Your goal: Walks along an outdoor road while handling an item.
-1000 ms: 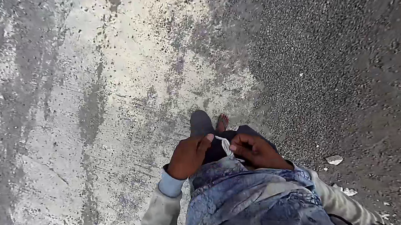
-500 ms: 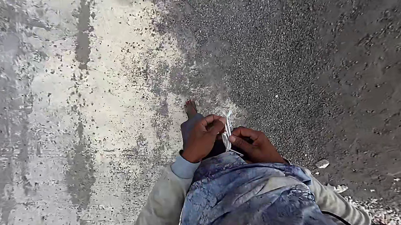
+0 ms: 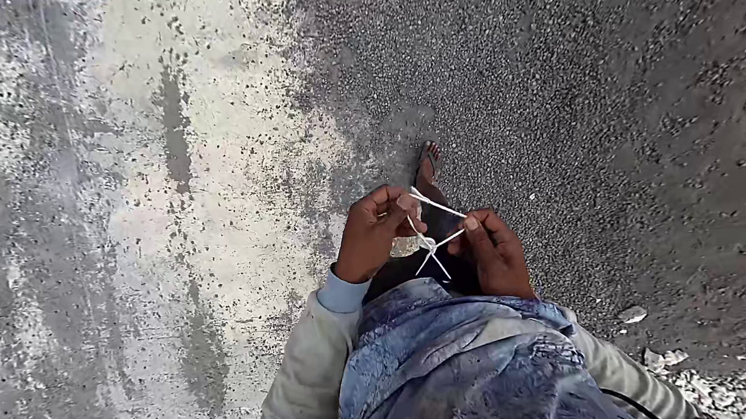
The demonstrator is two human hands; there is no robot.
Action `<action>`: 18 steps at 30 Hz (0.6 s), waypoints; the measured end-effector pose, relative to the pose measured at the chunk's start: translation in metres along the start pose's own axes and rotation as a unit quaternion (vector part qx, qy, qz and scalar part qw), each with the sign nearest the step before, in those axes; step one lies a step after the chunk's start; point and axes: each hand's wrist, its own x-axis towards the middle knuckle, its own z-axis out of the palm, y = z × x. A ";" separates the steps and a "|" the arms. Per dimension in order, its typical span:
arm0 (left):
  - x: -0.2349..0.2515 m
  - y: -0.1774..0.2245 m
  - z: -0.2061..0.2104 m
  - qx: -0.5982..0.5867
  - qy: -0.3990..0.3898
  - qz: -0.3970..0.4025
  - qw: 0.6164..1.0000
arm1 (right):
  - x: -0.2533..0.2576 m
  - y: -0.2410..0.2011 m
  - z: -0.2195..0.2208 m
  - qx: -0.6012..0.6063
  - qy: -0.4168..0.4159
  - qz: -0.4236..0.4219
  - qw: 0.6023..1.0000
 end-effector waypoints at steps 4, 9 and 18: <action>0.102 0.080 -0.002 0.060 0.002 -0.036 0.998 | 0.100 -0.025 -0.012 0.158 -0.017 -0.044 0.986; 0.217 0.185 -0.010 0.369 -0.186 -0.091 0.906 | 0.219 -0.062 -0.049 0.209 0.003 -0.008 0.978; 0.434 0.252 0.057 0.027 0.038 -0.028 0.999 | 0.378 -0.097 -0.076 0.047 -0.223 -0.022 0.973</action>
